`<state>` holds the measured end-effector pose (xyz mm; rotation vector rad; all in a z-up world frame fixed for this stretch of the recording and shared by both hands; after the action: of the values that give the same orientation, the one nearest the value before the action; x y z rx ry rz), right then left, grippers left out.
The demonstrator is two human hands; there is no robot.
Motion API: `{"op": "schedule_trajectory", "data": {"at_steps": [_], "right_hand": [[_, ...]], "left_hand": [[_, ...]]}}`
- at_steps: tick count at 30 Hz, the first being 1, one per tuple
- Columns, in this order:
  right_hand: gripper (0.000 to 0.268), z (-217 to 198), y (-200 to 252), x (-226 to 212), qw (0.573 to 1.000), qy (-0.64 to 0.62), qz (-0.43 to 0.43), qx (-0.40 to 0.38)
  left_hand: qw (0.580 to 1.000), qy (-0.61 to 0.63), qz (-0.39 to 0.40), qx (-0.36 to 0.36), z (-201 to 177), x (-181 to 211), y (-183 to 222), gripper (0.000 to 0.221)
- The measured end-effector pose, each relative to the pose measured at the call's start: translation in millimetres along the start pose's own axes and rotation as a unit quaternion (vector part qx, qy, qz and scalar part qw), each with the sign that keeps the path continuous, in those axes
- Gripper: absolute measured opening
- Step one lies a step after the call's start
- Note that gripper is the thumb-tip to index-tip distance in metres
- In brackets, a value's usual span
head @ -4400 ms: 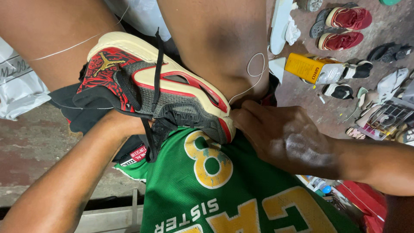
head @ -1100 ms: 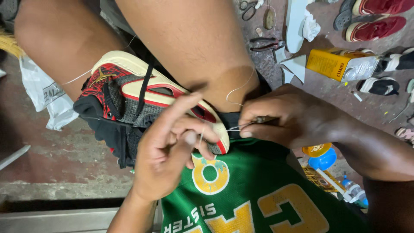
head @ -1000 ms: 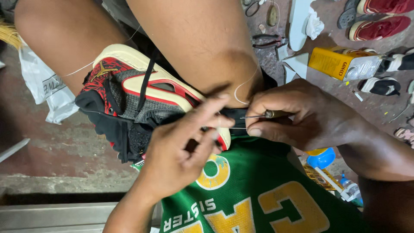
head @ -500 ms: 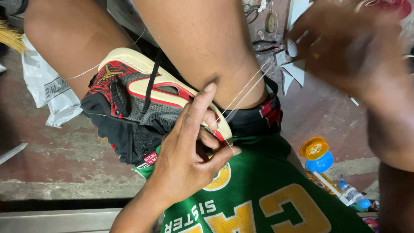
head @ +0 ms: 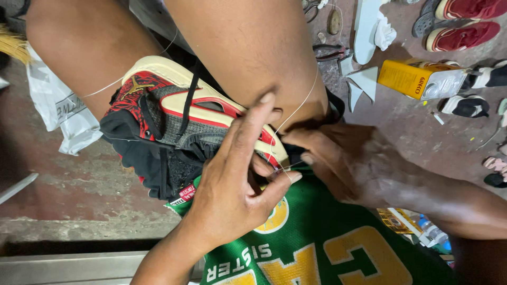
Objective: The person stitches the sole of a sneaker using a needle and thread while holding it against their lap.
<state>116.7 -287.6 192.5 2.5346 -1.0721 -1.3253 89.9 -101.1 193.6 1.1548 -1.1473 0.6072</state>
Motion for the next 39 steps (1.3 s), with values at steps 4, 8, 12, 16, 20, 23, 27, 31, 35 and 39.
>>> {"op": "schedule_trajectory", "data": {"at_steps": [4, 8, 12, 16, 20, 23, 27, 31, 35, 39], "right_hand": [[0.039, 3, -1, -4, 0.966, -0.257, 0.036, -0.017], [0.043, -4, 5, -1, 0.910, -0.409, 0.032, 0.056], [0.059, 13, -5, -1, 0.954, -0.292, 0.064, 0.034], [0.065, 29, -19, -7, 0.968, -0.228, 0.079, 0.067], [0.058, 27, -24, -12, 0.970, -0.207, 0.100, 0.083], [0.057, 27, -25, -15, 0.968, -0.213, 0.092, 0.091], [0.058, 27, -26, -14, 0.966, -0.225, 0.093, 0.092], [0.059, 27, -25, -14, 0.967, -0.219, 0.091, 0.096], [0.056, 28, -20, -15, 0.972, -0.196, 0.084, 0.096], [0.052, 35, -18, -15, 0.962, -0.225, 0.126, 0.090]], "left_hand": [[0.980, -0.084, 0.132, 0.123, -15, 1, 29, 0.048], [0.916, -0.090, 0.069, 0.385, -71, -46, 84, 0.016], [0.942, -0.094, -0.005, 0.321, -103, -103, 89, 0.028], [0.943, -0.118, -0.076, 0.301, -99, -117, 97, 0.050], [0.934, -0.207, -0.074, 0.281, -106, -109, 94, 0.030], [0.943, -0.205, -0.045, 0.260, -110, -108, 83, 0.026], [0.958, -0.135, -0.038, 0.249, -114, -122, 83, 0.031], [0.967, -0.092, -0.014, 0.237, -117, -136, 90, 0.019], [0.916, 0.308, 0.049, 0.252, -125, -132, 89, 0.026], [0.903, 0.367, 0.038, 0.220, -125, -105, 76, 0.025]]}}
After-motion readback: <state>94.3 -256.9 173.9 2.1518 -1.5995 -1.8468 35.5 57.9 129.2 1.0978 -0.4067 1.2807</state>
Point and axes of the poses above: each hand's wrist, its own y-axis away from the middle knuckle, its own z-axis out of the palm, x = y × z, the point moved 5 cm from there along -y, towards the middle knuckle, and after that the axes turned 4 degrees about -x, right-handed, at the moved point
